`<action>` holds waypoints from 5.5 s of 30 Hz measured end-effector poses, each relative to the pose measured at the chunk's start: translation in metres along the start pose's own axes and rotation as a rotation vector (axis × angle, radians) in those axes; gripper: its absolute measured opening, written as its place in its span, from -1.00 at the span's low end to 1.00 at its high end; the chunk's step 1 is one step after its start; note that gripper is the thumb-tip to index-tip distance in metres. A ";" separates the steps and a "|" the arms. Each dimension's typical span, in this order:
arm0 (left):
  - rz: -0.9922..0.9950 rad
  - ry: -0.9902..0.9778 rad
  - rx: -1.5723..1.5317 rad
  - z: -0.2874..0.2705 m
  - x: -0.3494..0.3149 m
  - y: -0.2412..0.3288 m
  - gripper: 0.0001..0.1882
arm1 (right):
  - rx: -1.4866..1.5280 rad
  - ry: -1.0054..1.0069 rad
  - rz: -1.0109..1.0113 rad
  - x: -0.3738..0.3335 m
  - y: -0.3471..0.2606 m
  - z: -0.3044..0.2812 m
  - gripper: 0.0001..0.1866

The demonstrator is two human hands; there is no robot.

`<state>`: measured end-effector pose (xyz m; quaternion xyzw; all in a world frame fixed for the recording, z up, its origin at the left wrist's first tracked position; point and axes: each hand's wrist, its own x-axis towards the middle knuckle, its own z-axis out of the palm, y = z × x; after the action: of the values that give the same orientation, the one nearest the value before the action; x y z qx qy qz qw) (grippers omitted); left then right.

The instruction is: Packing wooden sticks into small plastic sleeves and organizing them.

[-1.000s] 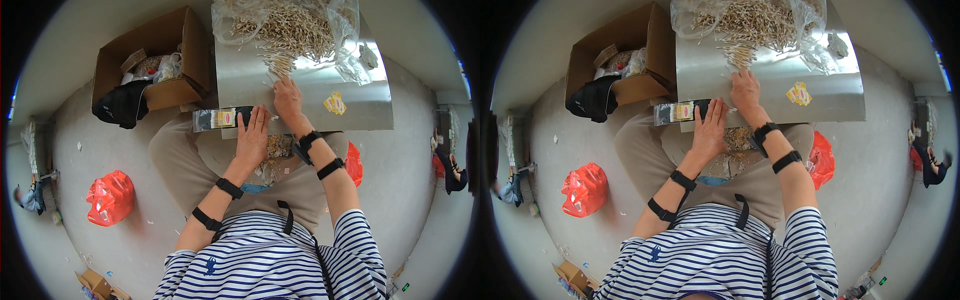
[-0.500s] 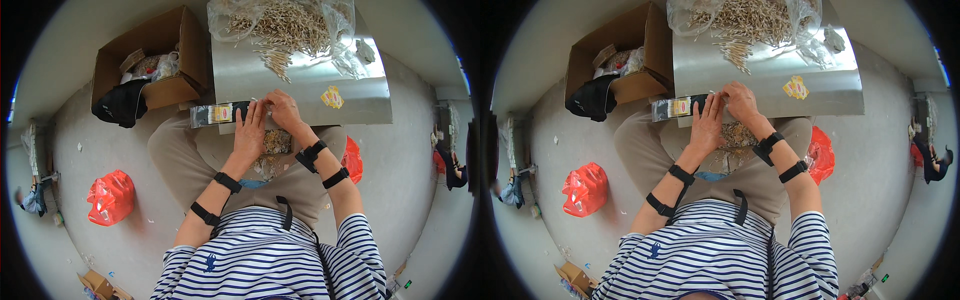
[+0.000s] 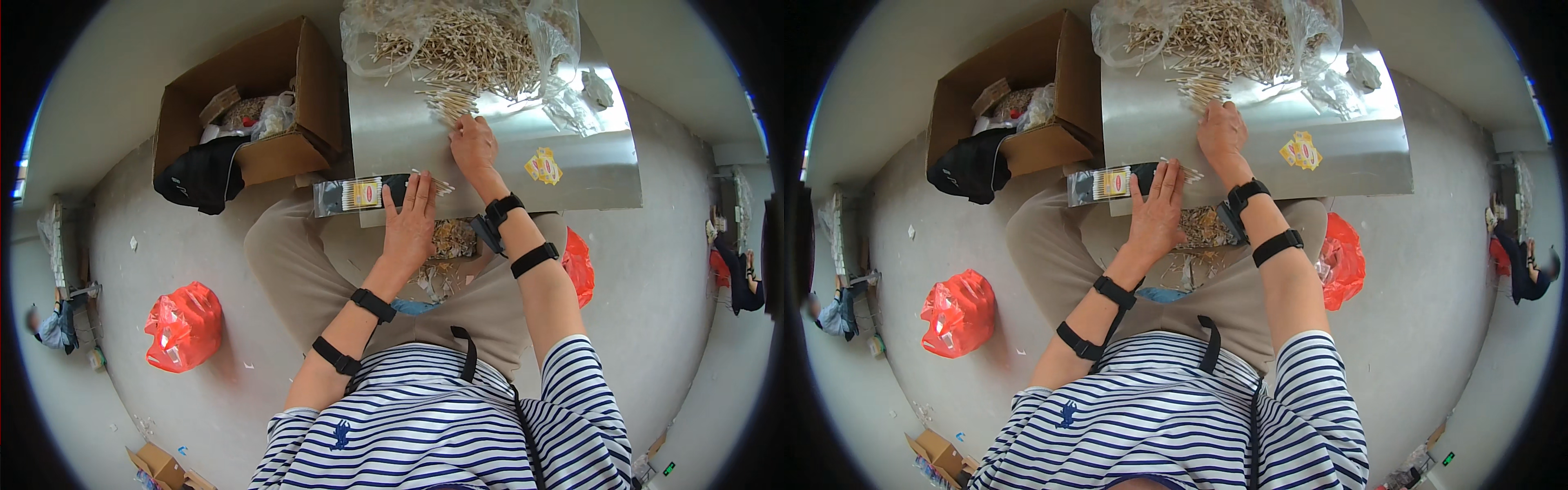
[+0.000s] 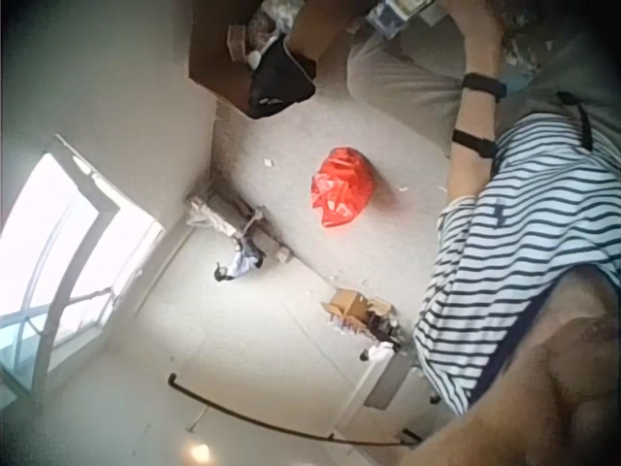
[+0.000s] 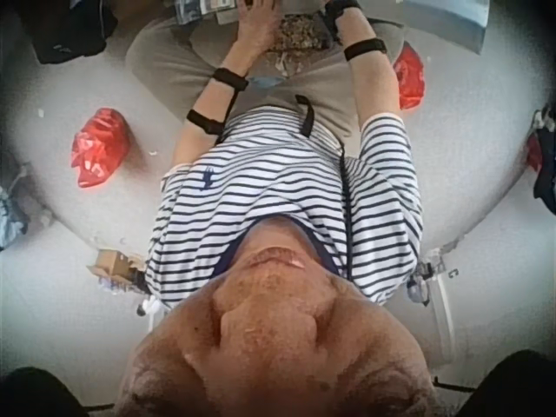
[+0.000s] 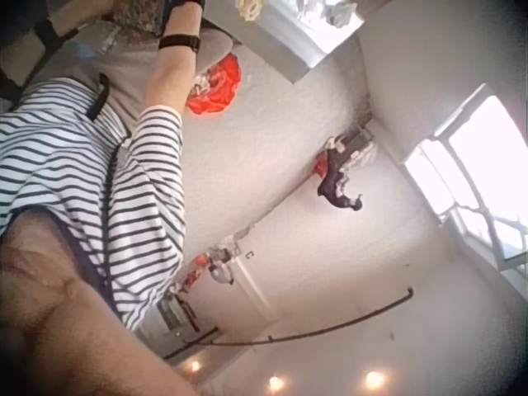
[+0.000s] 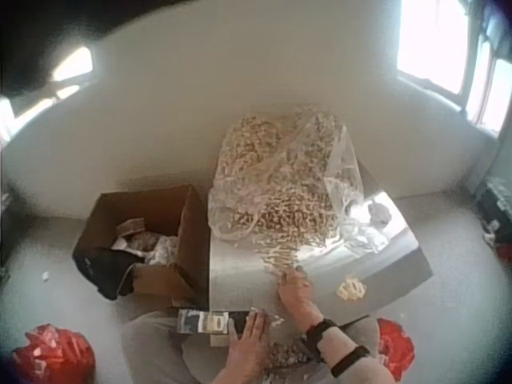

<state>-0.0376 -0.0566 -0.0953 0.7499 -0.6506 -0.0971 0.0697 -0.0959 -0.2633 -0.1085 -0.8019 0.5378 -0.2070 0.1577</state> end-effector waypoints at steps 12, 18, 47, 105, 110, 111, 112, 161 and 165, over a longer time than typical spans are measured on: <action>0.002 -0.032 0.020 -0.001 0.001 0.000 0.49 | 0.030 -0.144 -0.029 0.002 0.023 -0.008 -0.89; -0.017 -0.014 0.029 0.002 0.000 -0.001 0.48 | 0.028 0.037 -0.067 -0.019 0.007 -0.005 -0.92; 0.018 -0.011 -0.011 -0.002 0.001 -0.003 0.43 | 0.050 0.042 -0.078 -0.045 0.025 -0.019 -0.96; 0.004 -0.042 0.034 -0.004 0.001 -0.002 0.42 | -0.041 0.014 -0.090 0.005 0.022 -0.009 -0.95; 0.019 0.004 0.037 0.002 0.001 -0.002 0.33 | -0.017 -0.067 -0.123 0.018 0.035 -0.009 -0.95; 0.023 0.023 0.024 0.000 0.002 -0.002 0.24 | -0.008 -0.061 -0.143 0.020 0.035 -0.011 -0.95; 0.023 0.021 0.022 -0.002 0.002 -0.002 0.24 | -0.010 -0.063 -0.142 0.019 0.034 -0.013 -0.95; 0.003 -0.016 -0.046 -0.004 0.000 -0.004 0.23 | -0.142 -0.123 -0.193 -0.037 0.013 -0.013 -0.83; 0.016 0.056 0.061 0.007 0.000 -0.004 0.41 | -0.150 -0.127 -0.145 -0.013 0.014 -0.007 -0.81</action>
<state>-0.0351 -0.0562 -0.1033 0.7489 -0.6571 -0.0556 0.0658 -0.1154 -0.2572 -0.1111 -0.8599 0.4811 -0.1256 0.1156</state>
